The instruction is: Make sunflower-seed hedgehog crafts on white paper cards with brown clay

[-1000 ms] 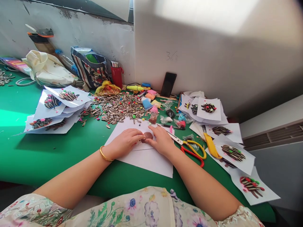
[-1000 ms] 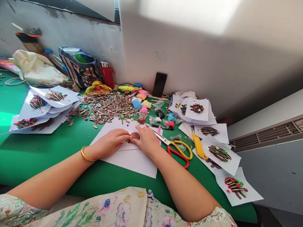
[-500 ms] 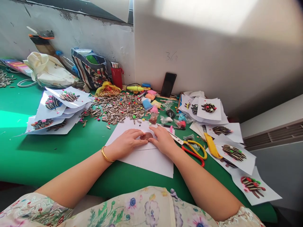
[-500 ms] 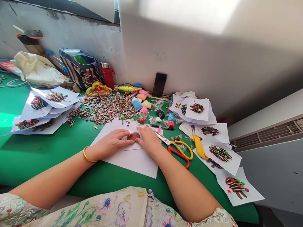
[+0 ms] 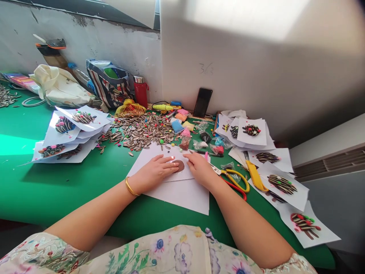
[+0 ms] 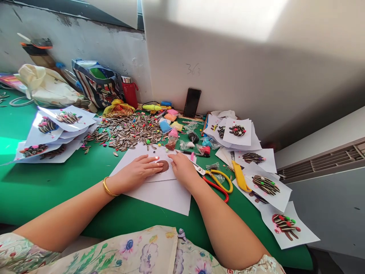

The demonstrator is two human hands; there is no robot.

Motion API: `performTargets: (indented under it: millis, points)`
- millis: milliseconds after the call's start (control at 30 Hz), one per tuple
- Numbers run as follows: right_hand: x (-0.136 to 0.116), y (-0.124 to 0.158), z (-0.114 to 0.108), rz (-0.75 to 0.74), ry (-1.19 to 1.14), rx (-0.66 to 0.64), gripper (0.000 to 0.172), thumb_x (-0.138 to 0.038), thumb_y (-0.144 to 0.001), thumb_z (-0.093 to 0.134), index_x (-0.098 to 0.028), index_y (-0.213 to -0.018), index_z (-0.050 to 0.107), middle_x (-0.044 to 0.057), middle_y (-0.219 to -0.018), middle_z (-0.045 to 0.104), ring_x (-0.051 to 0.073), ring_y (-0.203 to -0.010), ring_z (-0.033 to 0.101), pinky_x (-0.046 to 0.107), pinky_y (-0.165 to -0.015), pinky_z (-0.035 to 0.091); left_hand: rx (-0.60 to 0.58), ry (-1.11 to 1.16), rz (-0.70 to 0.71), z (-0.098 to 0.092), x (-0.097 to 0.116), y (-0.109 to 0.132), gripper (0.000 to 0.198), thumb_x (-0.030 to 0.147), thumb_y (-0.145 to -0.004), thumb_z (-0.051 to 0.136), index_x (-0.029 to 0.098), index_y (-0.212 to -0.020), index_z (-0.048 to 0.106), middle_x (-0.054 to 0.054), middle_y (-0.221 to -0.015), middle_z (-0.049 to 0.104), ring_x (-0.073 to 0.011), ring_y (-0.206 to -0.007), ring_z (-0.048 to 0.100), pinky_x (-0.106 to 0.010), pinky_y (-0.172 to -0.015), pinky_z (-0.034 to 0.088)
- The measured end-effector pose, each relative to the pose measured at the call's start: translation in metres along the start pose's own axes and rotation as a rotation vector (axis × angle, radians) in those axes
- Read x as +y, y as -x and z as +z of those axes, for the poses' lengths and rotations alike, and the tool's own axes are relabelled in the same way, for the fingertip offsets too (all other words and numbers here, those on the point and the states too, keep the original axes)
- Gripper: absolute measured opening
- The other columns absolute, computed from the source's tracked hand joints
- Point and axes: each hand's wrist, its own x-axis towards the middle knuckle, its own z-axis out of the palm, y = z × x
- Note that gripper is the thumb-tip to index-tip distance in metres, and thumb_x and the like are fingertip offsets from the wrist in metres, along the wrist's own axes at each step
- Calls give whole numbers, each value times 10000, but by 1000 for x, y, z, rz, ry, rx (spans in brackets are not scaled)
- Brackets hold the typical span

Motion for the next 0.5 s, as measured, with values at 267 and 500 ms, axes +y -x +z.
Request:
performTargets:
  millis: [267, 500]
  points:
    - [-20, 15, -22, -147, 211, -205, 304, -150, -955, 446, -198, -1187, 637, 78, -998, 607, 190, -909, 558, 296, -799, 443, 40, 111, 5, -9, 8, -4, 571, 50, -885, 414, 235, -1420, 495, -76, -1426, 572, -202, -1363, 483, -518, -1235, 123]
    - [-33, 19, -21, -118, 330, -242, 402, -79, -886, 477, -172, -1263, 582, 101, -1052, 600, 221, -993, 539, 302, -851, 427, 33, 110, 1, -15, 16, -7, 462, 268, -919, 496, 221, -1375, 549, -97, -1393, 600, -257, -1320, 527, -550, -1234, 14]
